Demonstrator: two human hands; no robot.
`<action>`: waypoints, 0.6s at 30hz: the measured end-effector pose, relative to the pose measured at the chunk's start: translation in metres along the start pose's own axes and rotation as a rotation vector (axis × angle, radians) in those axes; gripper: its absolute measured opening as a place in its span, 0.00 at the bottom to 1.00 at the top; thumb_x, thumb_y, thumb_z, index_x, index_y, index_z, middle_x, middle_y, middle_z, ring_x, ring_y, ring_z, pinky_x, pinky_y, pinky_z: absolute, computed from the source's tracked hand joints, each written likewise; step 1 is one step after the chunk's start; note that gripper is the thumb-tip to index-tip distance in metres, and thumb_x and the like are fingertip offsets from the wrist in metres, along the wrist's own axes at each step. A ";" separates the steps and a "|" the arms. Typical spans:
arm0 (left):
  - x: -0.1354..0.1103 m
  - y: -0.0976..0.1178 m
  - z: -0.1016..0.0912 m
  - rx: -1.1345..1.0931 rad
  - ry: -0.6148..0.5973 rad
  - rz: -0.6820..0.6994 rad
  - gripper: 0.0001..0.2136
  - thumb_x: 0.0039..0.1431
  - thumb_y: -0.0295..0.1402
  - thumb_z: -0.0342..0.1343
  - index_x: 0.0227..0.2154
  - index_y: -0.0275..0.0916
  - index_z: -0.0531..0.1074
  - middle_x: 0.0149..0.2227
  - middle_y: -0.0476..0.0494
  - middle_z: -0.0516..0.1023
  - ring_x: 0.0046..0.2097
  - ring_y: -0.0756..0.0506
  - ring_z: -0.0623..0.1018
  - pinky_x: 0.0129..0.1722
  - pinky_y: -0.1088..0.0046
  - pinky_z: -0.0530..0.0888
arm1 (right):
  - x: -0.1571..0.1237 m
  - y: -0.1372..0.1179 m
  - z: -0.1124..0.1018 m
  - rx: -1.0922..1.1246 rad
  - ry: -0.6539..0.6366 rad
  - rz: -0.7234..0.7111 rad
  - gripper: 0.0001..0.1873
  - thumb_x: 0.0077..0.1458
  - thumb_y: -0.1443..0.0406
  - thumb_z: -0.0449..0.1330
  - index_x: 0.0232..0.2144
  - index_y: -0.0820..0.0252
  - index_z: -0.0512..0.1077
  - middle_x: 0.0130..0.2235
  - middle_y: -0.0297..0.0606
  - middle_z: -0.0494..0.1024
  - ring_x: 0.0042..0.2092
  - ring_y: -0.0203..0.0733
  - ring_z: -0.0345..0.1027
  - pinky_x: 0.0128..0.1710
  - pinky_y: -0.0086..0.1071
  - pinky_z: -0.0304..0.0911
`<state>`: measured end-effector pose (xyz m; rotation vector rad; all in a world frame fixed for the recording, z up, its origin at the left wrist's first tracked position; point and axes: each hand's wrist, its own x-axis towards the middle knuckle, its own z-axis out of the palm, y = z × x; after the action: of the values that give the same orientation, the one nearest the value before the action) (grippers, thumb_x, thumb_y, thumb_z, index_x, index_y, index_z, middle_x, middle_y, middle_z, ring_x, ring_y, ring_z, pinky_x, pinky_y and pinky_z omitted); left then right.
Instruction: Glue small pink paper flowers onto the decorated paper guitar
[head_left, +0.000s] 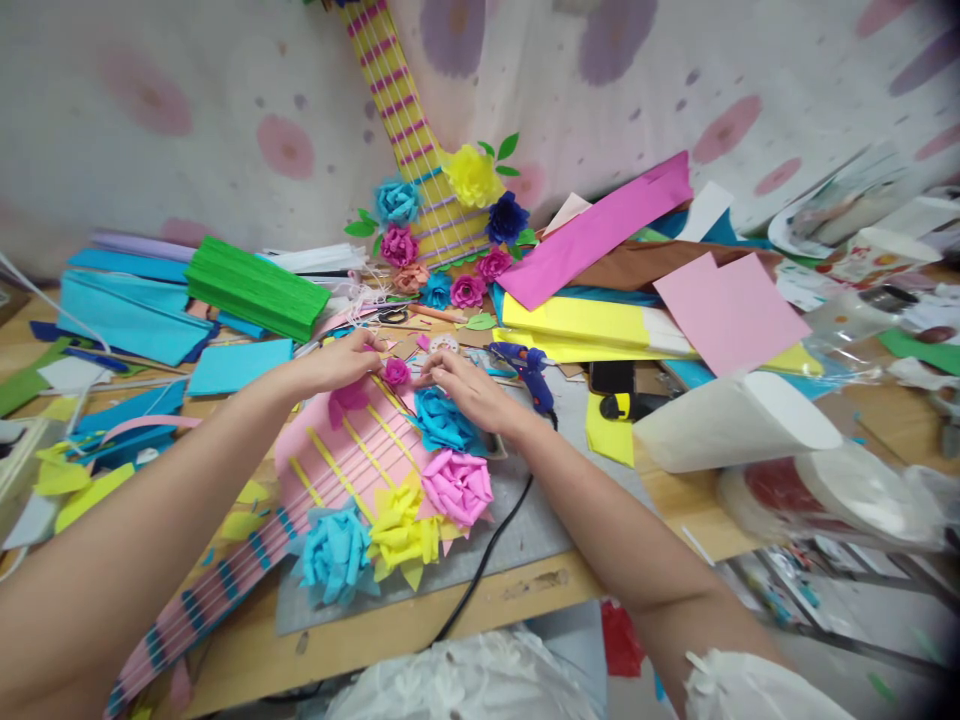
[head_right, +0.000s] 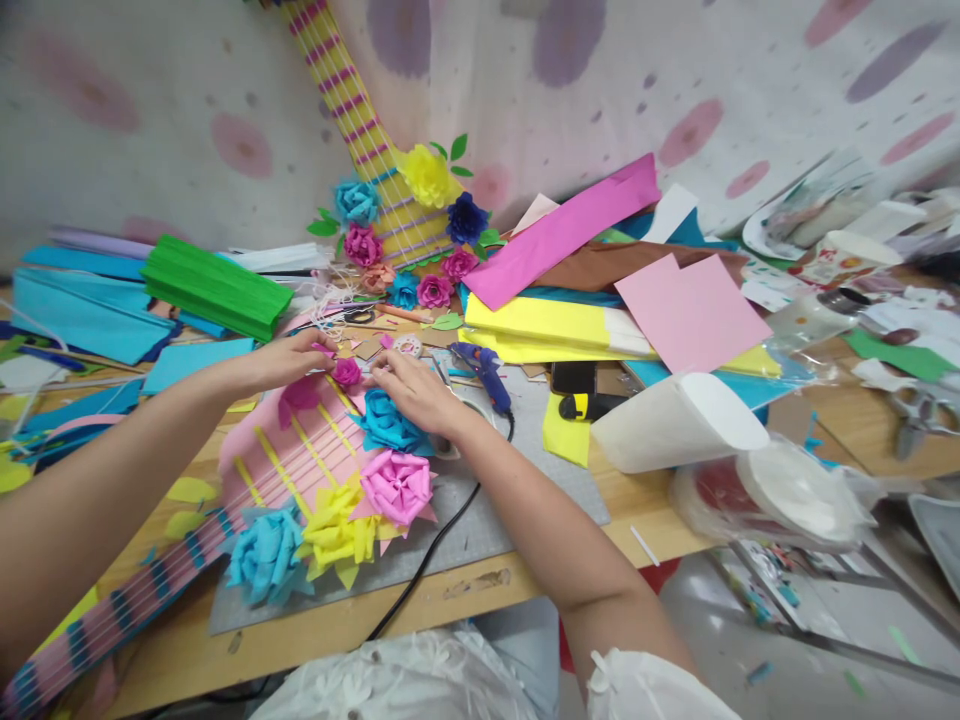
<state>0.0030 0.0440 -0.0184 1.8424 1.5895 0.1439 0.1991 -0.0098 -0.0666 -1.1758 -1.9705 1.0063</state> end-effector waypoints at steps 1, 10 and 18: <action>0.000 0.001 0.000 0.001 0.000 -0.006 0.07 0.46 0.31 0.51 0.31 0.40 0.67 0.22 0.50 0.68 0.28 0.45 0.71 0.28 0.70 0.66 | -0.001 0.000 -0.001 -0.008 -0.005 -0.001 0.10 0.62 0.62 0.43 0.37 0.58 0.63 0.42 0.38 0.72 0.46 0.41 0.64 0.48 0.36 0.56; 0.003 -0.004 0.000 -0.034 0.046 0.013 0.09 0.43 0.33 0.53 0.30 0.40 0.69 0.26 0.49 0.71 0.32 0.44 0.73 0.31 0.70 0.67 | 0.011 -0.003 0.011 -0.134 -0.089 -0.094 0.11 0.63 0.64 0.43 0.36 0.58 0.64 0.42 0.39 0.70 0.46 0.40 0.63 0.50 0.35 0.56; 0.004 -0.008 0.001 -0.169 0.042 -0.048 0.12 0.39 0.34 0.52 0.30 0.40 0.68 0.28 0.49 0.72 0.35 0.44 0.73 0.32 0.70 0.68 | 0.011 -0.006 0.010 -0.112 -0.102 -0.105 0.12 0.63 0.63 0.43 0.38 0.58 0.65 0.43 0.39 0.71 0.46 0.41 0.63 0.50 0.37 0.56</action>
<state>-0.0027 0.0475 -0.0251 1.6803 1.5982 0.2878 0.1842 -0.0047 -0.0654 -1.0869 -2.1697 0.9285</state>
